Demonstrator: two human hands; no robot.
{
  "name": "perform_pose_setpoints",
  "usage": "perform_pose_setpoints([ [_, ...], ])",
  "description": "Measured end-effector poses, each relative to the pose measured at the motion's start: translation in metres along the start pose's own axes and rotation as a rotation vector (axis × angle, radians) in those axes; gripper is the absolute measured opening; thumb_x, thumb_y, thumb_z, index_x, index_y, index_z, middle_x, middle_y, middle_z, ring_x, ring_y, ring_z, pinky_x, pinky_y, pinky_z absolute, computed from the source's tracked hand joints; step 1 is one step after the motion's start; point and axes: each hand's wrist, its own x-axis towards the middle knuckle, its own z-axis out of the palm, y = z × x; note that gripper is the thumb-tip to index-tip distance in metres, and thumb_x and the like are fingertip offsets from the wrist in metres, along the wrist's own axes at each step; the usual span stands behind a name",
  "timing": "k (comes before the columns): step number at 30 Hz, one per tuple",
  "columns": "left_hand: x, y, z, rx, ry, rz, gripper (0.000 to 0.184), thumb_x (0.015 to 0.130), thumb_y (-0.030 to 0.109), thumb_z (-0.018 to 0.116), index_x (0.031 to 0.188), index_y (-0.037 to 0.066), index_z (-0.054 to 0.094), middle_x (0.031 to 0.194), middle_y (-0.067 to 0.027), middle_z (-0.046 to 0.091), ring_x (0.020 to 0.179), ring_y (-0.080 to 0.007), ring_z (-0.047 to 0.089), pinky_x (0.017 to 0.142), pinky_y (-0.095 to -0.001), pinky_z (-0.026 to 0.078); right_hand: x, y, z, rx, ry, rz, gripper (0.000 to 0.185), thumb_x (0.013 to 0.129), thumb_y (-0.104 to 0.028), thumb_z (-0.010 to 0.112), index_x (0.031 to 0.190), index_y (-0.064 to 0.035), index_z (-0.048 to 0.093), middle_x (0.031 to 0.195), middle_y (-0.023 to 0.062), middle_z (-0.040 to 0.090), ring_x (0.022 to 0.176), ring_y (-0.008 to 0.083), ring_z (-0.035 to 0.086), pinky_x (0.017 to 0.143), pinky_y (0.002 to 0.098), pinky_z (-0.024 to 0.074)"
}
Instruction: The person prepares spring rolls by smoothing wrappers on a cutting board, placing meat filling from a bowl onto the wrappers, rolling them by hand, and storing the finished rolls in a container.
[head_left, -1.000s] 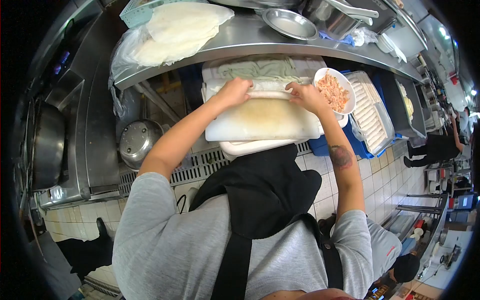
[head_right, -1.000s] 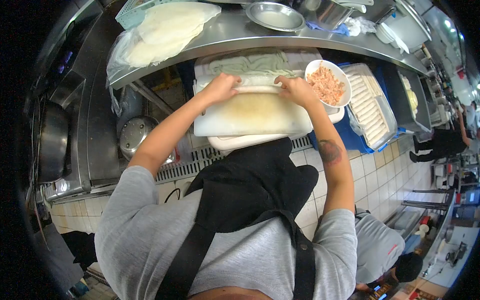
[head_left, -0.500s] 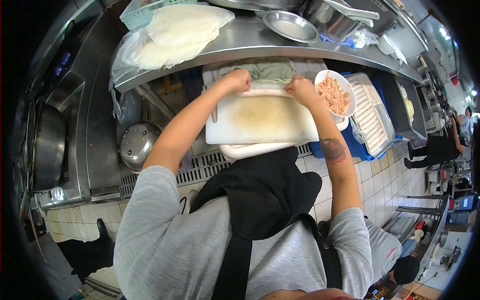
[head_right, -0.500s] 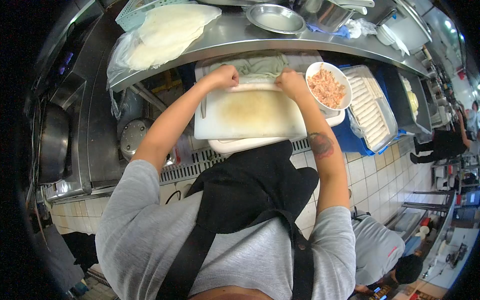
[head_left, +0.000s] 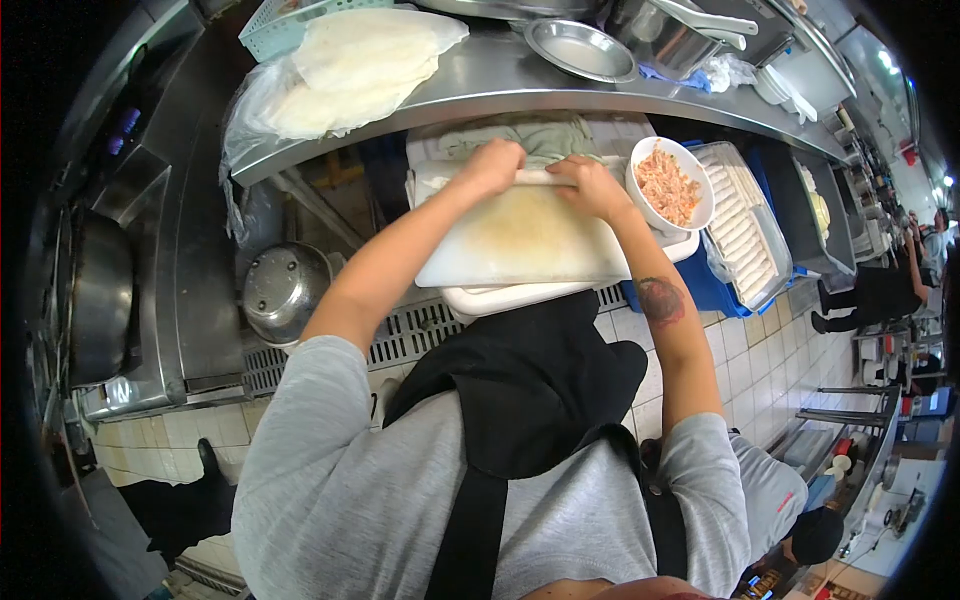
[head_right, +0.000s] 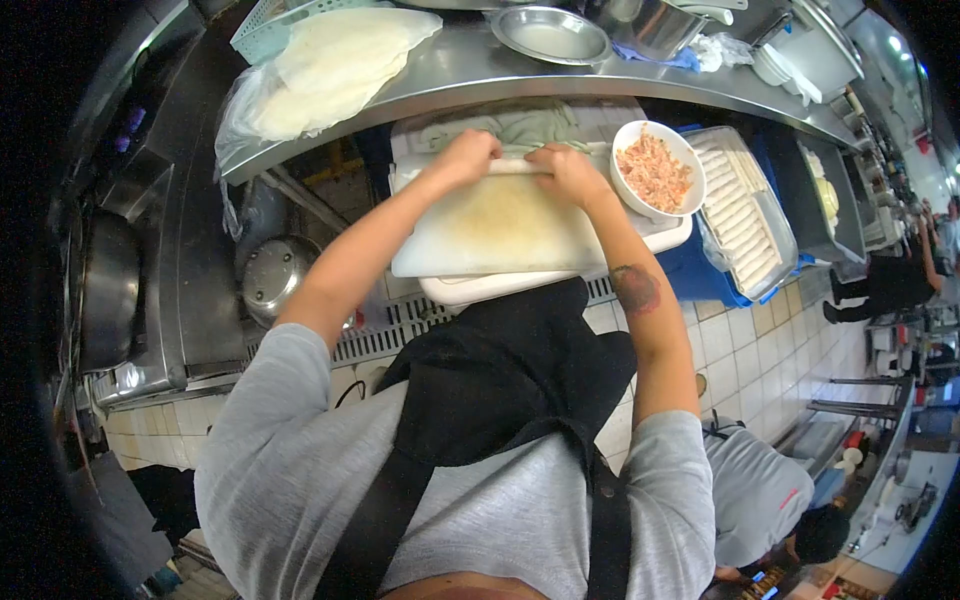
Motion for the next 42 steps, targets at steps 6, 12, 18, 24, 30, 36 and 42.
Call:
perform_pose_setpoints([
  [6,-0.042,0.031,0.005,0.069,0.089,0.130,0.020,0.080,0.015,0.069,0.095,0.002,0.067,0.103,-0.0166,0.062,0.103,-0.0364,0.059,0.089,-0.0452,0.050,-0.001,-0.009,-0.009,0.042,-0.176,0.074,0.035,0.072,-0.012,0.072,0.107,-0.0069,0.069,0.106,0.0139,0.068,0.097,0.0348,0.064,0.086,0.0425,0.0520],
  [12,-0.123,0.073,-0.002,0.013,0.007,0.184,0.047,0.085,0.018,0.068,0.124,-0.003,0.054,0.128,-0.0188,0.053,0.125,-0.0358,0.047,0.105,-0.0476,0.039,-0.066,-0.067,-0.008,0.019,0.019,0.070,0.033,0.071,-0.007,0.071,0.105,-0.0057,0.069,0.102,0.0147,0.068,0.091,0.0353,0.065,0.083,0.0432,0.0520],
  [18,-0.150,0.086,0.018,0.000,-0.003,0.235,0.077,0.089,0.029,0.065,0.148,-0.004,0.028,0.156,-0.0213,0.027,0.147,-0.0342,0.023,0.117,-0.0537,0.021,-0.101,-0.110,0.029,-0.132,0.116,0.147,0.065,0.084,-0.017,0.067,0.140,0.0042,0.042,0.146,0.0238,0.043,0.138,0.0390,0.039,0.113,0.0493,0.0325],
  [24,-0.087,0.057,0.026,0.178,-0.036,0.253,0.087,0.091,0.050,0.057,0.150,-0.005,0.024,0.158,-0.0220,0.022,0.148,-0.0357,0.019,0.117,-0.0569,0.017,-0.056,-0.056,0.039,-0.175,0.080,0.160,0.064,0.095,-0.034,0.054,0.145,0.0020,0.037,0.151,0.0222,0.037,0.140,0.0382,0.035,0.114,0.0512,0.0285],
  [30,-0.054,0.054,0.003,0.208,-0.254,0.199,0.108,0.083,0.065,0.060,0.152,-0.005,0.015,0.160,-0.0213,0.016,0.150,-0.0346,0.013,0.118,-0.0556,0.015,-0.035,-0.039,0.037,-0.215,0.000,0.206,0.079,0.090,-0.052,0.055,0.148,-0.0012,0.034,0.155,0.0168,0.033,0.143,0.0349,0.031,0.114,0.0566,0.0248],
  [36,-0.117,0.065,0.010,0.206,-0.152,0.309,0.108,0.082,0.063,0.062,0.152,-0.005,0.016,0.160,-0.0205,0.016,0.150,-0.0336,0.013,0.118,-0.0562,0.014,-0.083,-0.083,0.038,-0.223,0.039,0.194,0.084,0.089,-0.054,0.057,0.150,-0.0027,0.031,0.156,0.0163,0.031,0.145,0.0333,0.029,0.116,0.0569,0.0210],
  [42,-0.088,0.060,0.012,0.215,-0.127,0.283,0.108,0.083,0.067,0.058,0.152,-0.004,0.016,0.160,-0.0213,0.017,0.150,-0.0344,0.013,0.117,-0.0587,0.014,-0.056,-0.061,0.044,-0.322,0.007,0.247,0.085,0.089,-0.056,0.055,0.152,-0.0054,0.028,0.159,0.0141,0.025,0.147,0.0317,0.025,0.116,0.0578,0.0199],
])
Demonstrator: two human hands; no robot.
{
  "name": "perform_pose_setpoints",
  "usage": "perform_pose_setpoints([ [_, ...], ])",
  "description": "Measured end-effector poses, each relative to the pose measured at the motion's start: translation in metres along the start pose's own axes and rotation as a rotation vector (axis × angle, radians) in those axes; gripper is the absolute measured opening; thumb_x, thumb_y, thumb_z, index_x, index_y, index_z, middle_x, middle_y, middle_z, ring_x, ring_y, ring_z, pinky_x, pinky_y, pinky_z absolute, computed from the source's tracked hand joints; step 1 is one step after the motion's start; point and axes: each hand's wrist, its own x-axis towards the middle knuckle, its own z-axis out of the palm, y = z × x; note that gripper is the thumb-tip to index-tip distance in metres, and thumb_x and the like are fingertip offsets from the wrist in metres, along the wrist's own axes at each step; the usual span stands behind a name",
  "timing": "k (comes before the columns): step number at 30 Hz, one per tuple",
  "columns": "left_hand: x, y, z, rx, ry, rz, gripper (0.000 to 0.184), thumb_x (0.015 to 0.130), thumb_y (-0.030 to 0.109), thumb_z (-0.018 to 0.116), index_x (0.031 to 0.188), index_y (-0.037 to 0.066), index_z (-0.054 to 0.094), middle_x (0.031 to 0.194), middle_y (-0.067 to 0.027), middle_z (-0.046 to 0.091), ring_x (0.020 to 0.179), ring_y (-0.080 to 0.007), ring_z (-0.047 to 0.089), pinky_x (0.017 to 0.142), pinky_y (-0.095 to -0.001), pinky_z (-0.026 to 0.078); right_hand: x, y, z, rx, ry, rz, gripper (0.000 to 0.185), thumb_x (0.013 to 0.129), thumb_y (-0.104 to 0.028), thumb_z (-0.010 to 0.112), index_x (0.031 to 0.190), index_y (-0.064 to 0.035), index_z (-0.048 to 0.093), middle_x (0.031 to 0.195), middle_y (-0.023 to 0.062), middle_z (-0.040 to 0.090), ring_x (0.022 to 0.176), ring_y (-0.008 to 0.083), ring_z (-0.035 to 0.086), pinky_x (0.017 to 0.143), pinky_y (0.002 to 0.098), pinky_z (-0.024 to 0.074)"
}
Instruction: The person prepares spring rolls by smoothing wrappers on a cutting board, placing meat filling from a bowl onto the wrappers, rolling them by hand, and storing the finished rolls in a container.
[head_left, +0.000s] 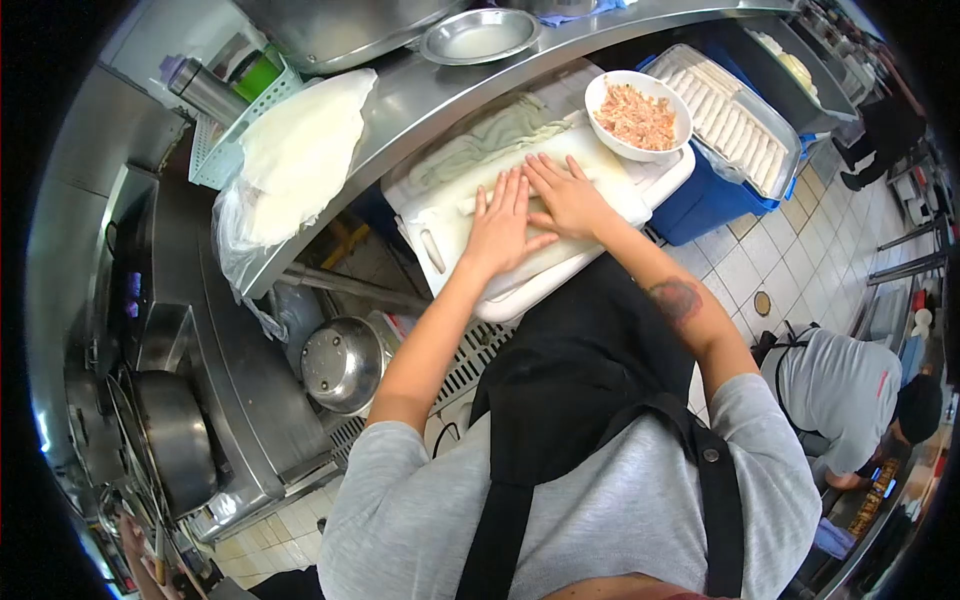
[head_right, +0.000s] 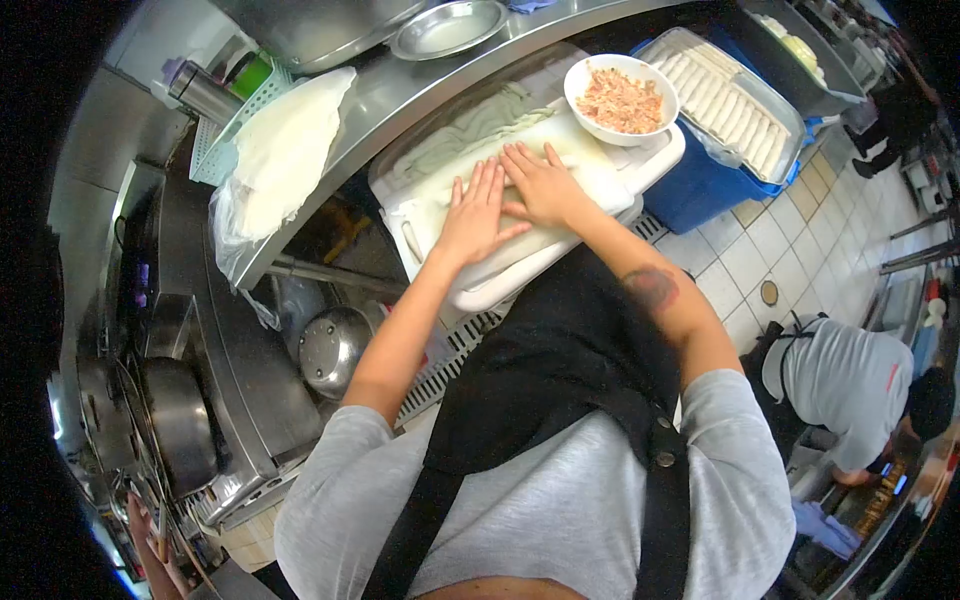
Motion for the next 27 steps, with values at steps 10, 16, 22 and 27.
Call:
perform_pose_setpoints([
  [10,0.005,-0.004,-0.006,-0.027,-0.061,-0.017,0.103,0.085,0.068,0.055,0.150,-0.005,0.023,0.157,-0.0257,0.022,0.149,-0.0372,0.015,0.114,-0.0628,0.018,0.003,0.004,0.000,0.046,0.014,-0.021,0.086,0.086,-0.058,0.058,0.148,-0.0039,0.033,0.158,0.0143,0.029,0.146,0.0298,0.027,0.114,0.0590,0.0243],
  [16,-0.090,0.080,-0.017,-0.574,0.187,-0.020,0.068,0.082,0.030,0.075,0.137,0.001,0.048,0.146,-0.0257,0.037,0.137,-0.0412,0.038,0.110,-0.0494,0.035,-0.066,-0.026,-0.058,0.185,0.013,-0.015,0.072,0.075,-0.032,0.077,0.138,-0.0108,0.050,0.139,0.0116,0.051,0.130,0.0285,0.048,0.110,0.0527,0.0320],
  [22,-0.093,0.104,0.006,-1.301,-0.003,-0.358,0.038,0.091,0.019,0.068,0.121,-0.002,0.058,0.108,-0.0110,0.065,0.098,-0.0188,0.063,0.090,-0.0298,0.050,-0.061,-0.017,-0.065,0.236,0.065,0.094,0.043,0.072,-0.016,0.078,0.112,-0.0088,0.066,0.114,0.0087,0.065,0.110,0.0273,0.061,0.094,0.0429,0.0461],
  [27,-0.076,0.098,0.033,-2.163,-0.179,-0.680,0.036,0.096,0.026,0.062,0.120,-0.001,0.056,0.115,-0.0126,0.064,0.104,-0.0215,0.062,0.096,-0.0337,0.048,-0.085,-0.035,-0.076,0.359,-0.095,0.221,0.031,0.068,-0.015,0.078,0.096,-0.0031,0.070,0.094,0.0155,0.069,0.085,0.0347,0.067,0.075,0.0403,0.0531],
])
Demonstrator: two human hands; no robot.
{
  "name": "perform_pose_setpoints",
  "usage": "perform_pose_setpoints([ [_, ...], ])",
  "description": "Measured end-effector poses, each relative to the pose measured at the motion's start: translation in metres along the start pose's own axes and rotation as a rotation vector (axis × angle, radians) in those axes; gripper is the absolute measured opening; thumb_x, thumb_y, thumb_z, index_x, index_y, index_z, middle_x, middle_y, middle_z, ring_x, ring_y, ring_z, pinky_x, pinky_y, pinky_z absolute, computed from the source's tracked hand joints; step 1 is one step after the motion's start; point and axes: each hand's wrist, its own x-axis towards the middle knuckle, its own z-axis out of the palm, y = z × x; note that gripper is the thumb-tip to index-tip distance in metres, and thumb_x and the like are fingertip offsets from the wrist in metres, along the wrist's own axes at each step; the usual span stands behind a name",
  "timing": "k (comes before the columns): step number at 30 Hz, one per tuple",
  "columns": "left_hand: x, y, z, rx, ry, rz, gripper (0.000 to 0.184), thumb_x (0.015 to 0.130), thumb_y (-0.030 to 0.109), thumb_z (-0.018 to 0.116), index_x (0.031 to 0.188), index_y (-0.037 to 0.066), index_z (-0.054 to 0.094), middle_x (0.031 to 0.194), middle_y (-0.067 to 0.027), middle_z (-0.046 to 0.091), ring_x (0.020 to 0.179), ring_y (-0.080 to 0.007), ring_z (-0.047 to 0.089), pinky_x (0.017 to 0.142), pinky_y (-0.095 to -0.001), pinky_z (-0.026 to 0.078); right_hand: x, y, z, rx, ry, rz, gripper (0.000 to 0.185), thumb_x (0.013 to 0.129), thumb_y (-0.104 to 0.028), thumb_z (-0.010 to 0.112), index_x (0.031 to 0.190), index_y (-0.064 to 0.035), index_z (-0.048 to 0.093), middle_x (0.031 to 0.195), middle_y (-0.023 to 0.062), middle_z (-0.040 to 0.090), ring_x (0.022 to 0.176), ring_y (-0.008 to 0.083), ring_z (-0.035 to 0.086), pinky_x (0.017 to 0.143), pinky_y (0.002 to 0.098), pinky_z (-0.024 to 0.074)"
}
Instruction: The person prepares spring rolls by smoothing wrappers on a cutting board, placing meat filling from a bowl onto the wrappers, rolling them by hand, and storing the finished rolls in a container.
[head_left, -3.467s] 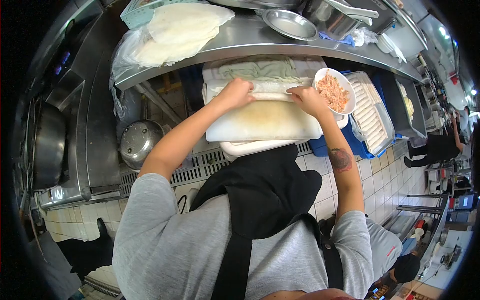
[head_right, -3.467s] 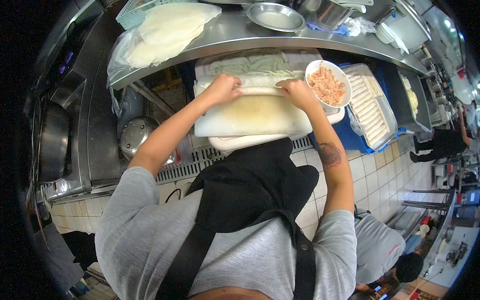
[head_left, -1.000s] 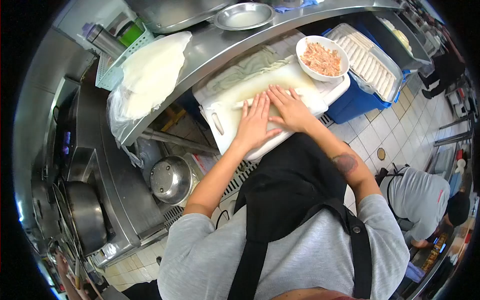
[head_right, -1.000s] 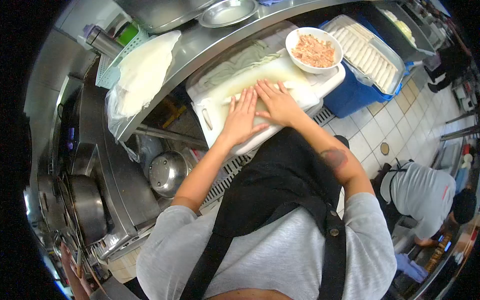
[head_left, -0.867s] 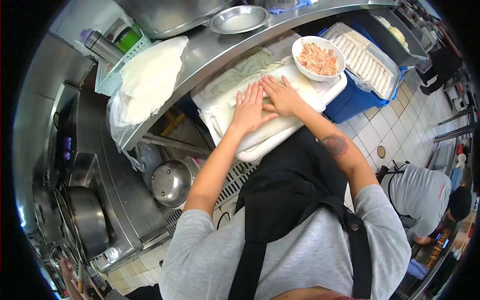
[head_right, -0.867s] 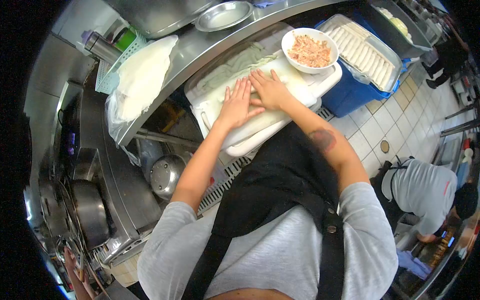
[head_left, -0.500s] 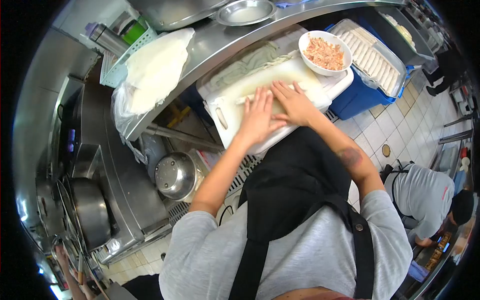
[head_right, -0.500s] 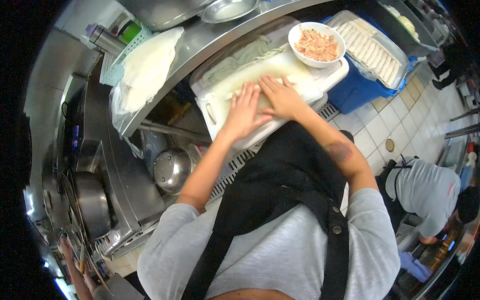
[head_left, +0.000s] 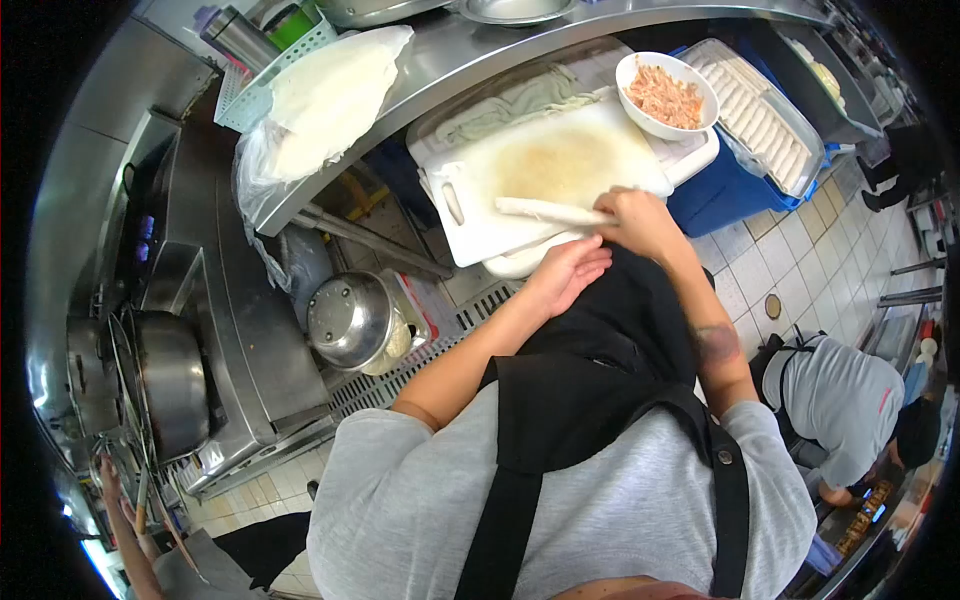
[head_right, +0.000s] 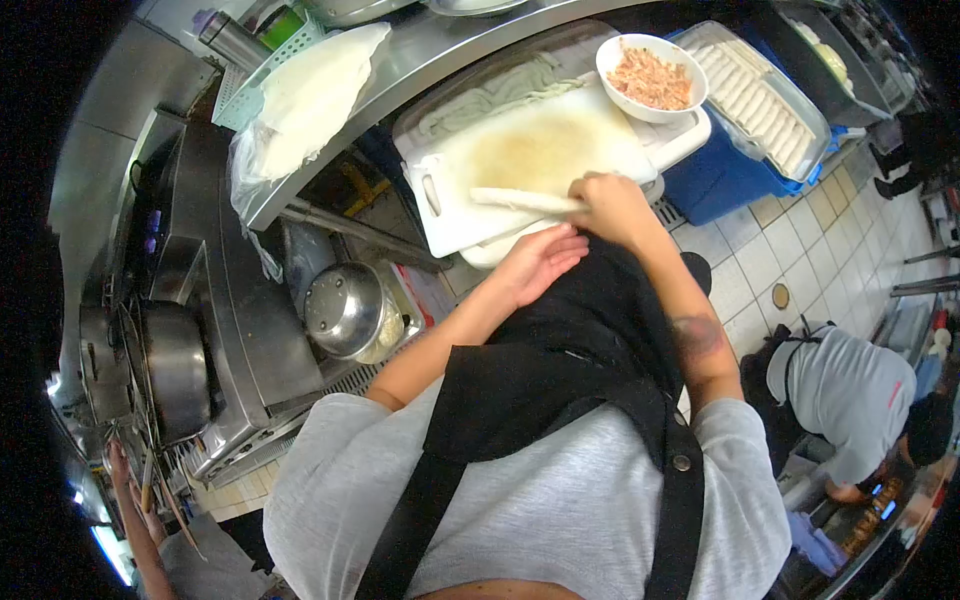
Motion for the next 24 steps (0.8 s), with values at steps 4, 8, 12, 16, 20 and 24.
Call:
perform_pose_setpoints([
  [4,0.024,0.002,0.010,-0.322,0.060,0.029,0.026,0.093,0.026,0.065,0.106,0.004,0.058,0.100,-0.0114,0.063,0.098,-0.0246,0.061,0.098,-0.0418,0.048,-0.059,-0.023,-0.014,0.167,-0.040,0.224,0.032,0.069,-0.020,0.079,0.091,-0.0005,0.067,0.078,0.0183,0.067,0.073,0.0334,0.066,0.068,0.0405,0.0519],
  [8,0.037,0.018,0.038,-0.332,0.016,0.080,0.019,0.091,0.024,0.068,0.091,0.010,0.055,0.070,-0.0027,0.055,0.068,-0.0167,0.058,0.075,-0.0408,0.052,-0.104,-0.036,-0.023,0.271,-0.042,0.448,0.037,0.067,-0.020,0.083,0.096,-0.0024,0.067,0.081,0.0155,0.068,0.078,0.0317,0.067,0.073,0.0394,0.0523],
  [12,0.010,0.037,0.100,0.060,-0.089,0.380,0.026,0.092,0.019,0.068,0.074,0.011,0.052,0.058,0.0028,0.049,0.052,-0.0112,0.049,0.058,-0.0317,0.048,-0.121,-0.032,-0.049,0.490,0.256,0.218,0.043,0.065,-0.016,0.088,0.098,-0.0022,0.065,0.088,0.0068,0.064,0.079,0.0179,0.060,0.072,0.0307,0.0501],
  [16,-0.017,0.046,0.123,0.559,-0.273,0.540,0.024,0.090,0.013,0.070,0.072,0.008,0.055,0.059,0.0022,0.055,0.052,-0.0062,0.051,0.050,-0.0246,0.042,-0.113,-0.064,-0.114,0.409,0.588,0.059,0.036,0.070,-0.017,0.084,0.098,-0.0022,0.067,0.090,0.0070,0.062,0.077,0.0160,0.059,0.067,0.0293,0.0483],
  [20,-0.027,0.049,0.125,0.954,-0.317,0.761,0.011,0.083,0.007,0.070,0.085,0.000,0.063,0.070,-0.0069,0.066,0.065,-0.0154,0.064,0.061,-0.0304,0.050,-0.093,-0.084,-0.130,0.383,0.426,-0.160,0.024,0.073,-0.013,0.080,0.093,-0.0029,0.070,0.092,0.0058,0.061,0.077,0.0155,0.059,0.064,0.0276,0.0487],
  [24,-0.035,0.059,0.119,1.012,-0.396,0.741,0.017,0.078,0.005,0.069,0.093,-0.003,0.065,0.078,-0.0125,0.070,0.074,-0.0211,0.069,0.069,-0.0337,0.053,-0.081,-0.079,-0.128,0.392,0.316,-0.189,0.010,0.078,-0.005,0.075,0.086,-0.0018,0.070,0.078,0.0064,0.062,0.070,0.0162,0.062,0.061,0.0279,0.0504],
])
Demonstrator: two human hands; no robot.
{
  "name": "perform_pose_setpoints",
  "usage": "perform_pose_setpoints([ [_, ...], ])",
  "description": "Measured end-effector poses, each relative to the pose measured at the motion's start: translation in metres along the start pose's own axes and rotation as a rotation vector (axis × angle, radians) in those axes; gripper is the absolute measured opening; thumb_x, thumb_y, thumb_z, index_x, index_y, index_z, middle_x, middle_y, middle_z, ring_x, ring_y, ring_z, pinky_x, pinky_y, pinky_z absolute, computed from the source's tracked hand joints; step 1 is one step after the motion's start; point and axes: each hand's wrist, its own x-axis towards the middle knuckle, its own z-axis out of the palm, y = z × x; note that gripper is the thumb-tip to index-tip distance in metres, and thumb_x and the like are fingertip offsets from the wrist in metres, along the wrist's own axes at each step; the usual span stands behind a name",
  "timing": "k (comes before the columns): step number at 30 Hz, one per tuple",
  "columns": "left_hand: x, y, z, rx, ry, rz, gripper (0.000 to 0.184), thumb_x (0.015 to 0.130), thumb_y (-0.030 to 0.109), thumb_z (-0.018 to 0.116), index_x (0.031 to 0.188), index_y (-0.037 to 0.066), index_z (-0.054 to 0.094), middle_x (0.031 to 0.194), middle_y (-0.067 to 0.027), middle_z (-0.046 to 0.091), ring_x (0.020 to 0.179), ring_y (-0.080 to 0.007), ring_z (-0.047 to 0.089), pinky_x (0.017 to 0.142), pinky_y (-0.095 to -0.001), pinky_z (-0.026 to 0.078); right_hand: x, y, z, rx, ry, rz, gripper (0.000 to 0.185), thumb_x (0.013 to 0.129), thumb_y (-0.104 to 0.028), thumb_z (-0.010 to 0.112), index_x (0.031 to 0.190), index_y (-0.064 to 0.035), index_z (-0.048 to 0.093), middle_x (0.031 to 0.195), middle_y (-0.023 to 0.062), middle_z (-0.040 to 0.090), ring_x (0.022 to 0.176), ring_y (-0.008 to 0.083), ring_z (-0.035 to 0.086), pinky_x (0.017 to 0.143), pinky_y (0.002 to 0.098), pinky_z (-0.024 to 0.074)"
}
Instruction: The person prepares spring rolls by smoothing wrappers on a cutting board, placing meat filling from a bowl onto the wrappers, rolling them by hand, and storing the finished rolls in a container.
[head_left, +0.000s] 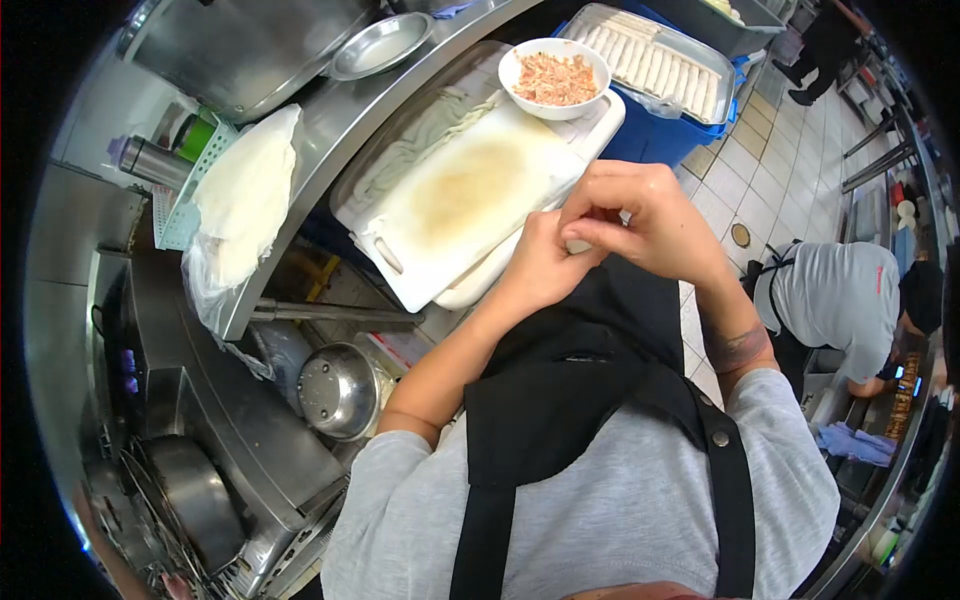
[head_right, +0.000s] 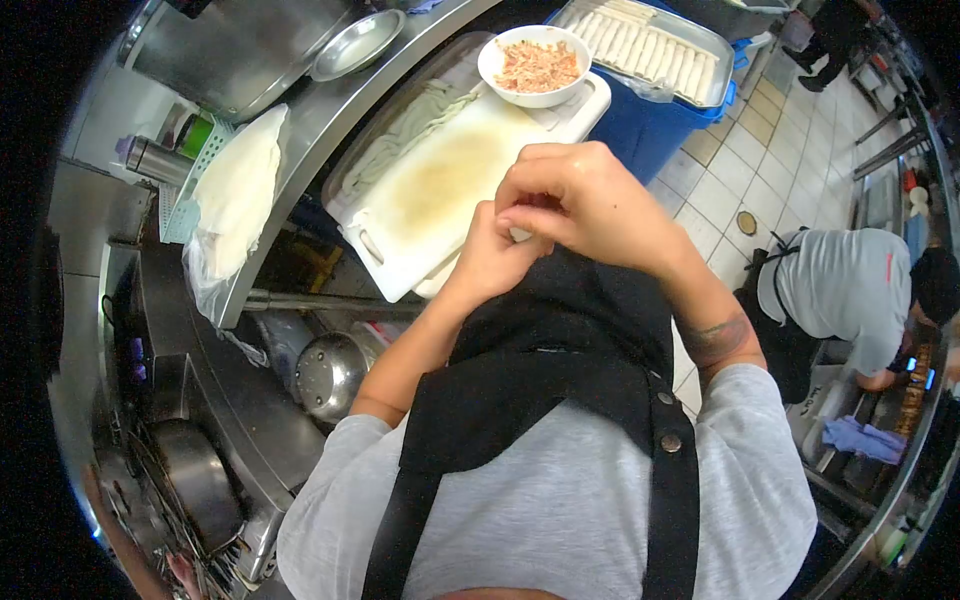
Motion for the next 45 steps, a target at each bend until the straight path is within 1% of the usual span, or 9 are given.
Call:
perform_pose_setpoints([
  [8,0.005,-0.002,-0.006,-0.110,-0.091,-0.089,0.015,0.080,0.005,0.069,0.094,-0.001,0.067,0.077,-0.0097,0.071,0.074,-0.0121,0.067,0.069,-0.0317,0.053,-0.004,-0.011,-0.015,-0.101,-0.023,-0.057,0.011,0.075,-0.001,0.071,0.086,-0.0010,0.070,0.073,0.0111,0.065,0.070,0.0269,0.068,0.065,0.0327,0.0547],
  [17,0.013,0.004,-0.003,0.130,-0.132,-0.109,0.020,0.076,0.011,0.073,0.090,-0.002,0.070,0.081,-0.0162,0.071,0.080,-0.0222,0.072,0.070,-0.0348,0.053,-0.005,-0.012,-0.005,-0.194,-0.014,0.182,0.014,0.071,-0.010,0.074,0.078,-0.0003,0.067,0.071,0.0145,0.064,0.066,0.0294,0.067,0.063,0.0356,0.0532],
  [24,0.013,0.015,-0.014,0.043,-0.296,-0.160,0.026,0.080,0.023,0.078,0.086,0.000,0.069,0.069,-0.0101,0.067,0.066,-0.0156,0.063,0.064,-0.0332,0.051,-0.003,0.025,-0.012,0.633,-0.162,0.324,0.018,0.084,-0.017,0.076,0.096,-0.0064,0.068,0.075,-0.0068,0.063,0.067,0.0003,0.052,0.058,0.0191,0.0397],
  [31,0.016,0.011,-0.009,-0.016,-0.264,-0.169,0.026,0.083,0.022,0.078,0.077,0.000,0.066,0.064,-0.0014,0.060,0.061,-0.0081,0.054,0.057,-0.0278,0.044,-0.011,0.047,-0.003,0.710,-0.062,0.432,0.050,0.075,-0.018,0.081,0.118,-0.0064,0.059,0.101,-0.0008,0.054,0.096,0.0078,0.051,0.084,0.0243,0.0446],
  [34,0.018,0.008,-0.017,-0.270,-0.123,-0.176,0.033,0.093,0.029,0.067,0.071,0.006,0.058,0.067,-0.0025,0.057,0.058,-0.0092,0.050,0.055,-0.0256,0.042,-0.019,0.059,0.006,0.979,0.026,0.271,0.089,0.071,-0.037,0.085,0.142,-0.0083,0.041,0.130,0.0082,0.049,0.119,0.0160,0.048,0.096,0.0277,0.0428],
  [37,0.029,0.005,-0.028,-1.044,0.044,-0.050,0.046,0.099,0.045,0.049,0.071,0.007,0.050,0.064,-0.0041,0.048,0.065,-0.0203,0.047,0.074,-0.0400,0.043,-0.029,0.061,0.020,0.505,-0.203,0.304,0.098,0.064,-0.024,0.090,0.146,-0.0102,0.038,0.131,0.0113,0.055,0.107,0.0194,0.060,0.085,0.0297,0.0506],
  [40,0.035,-0.024,-0.057,-1.390,-0.084,0.149,0.047,0.098,0.044,0.040,0.094,0.003,0.063,0.095,-0.0167,0.065,0.096,-0.0293,0.061,0.094,-0.0459,0.044,-0.031,0.067,0.000,0.324,-0.094,0.381,0.081,0.064,-0.012,0.088,0.136,-0.0079,0.051,0.101,0.0051,0.064,0.092,0.0144,0.063,0.079,0.0283,0.0523],
  [43,0.025,0.002,-0.064,-1.495,0.231,-0.149,0.046,0.095,0.036,0.045,0.122,0.002,0.060,0.129,-0.0250,0.056,0.123,-0.0385,0.052,0.113,-0.0554,0.030,-0.018,0.062,-0.034,0.332,0.102,0.274,0.056,0.071,-0.011,0.083,0.122,-0.0063,0.063,0.093,0.0010,0.063,0.088,0.0094,0.061,0.078,0.0241,0.0513],
  [45,0.025,0.001,-0.075,-1.382,-0.114,-0.169,0.062,0.091,0.027,0.053,0.146,0.003,0.039,0.144,-0.0343,0.039,0.135,-0.0429,0.041,0.117,-0.0543,0.027,-0.007,0.063,-0.055,0.304,0.222,0.149,0.046,0.075,-0.012,0.081,0.118,-0.0059,0.066,0.094,0.0023,0.065,0.087,0.0091,0.062,0.078,0.0233,0.0516],
])
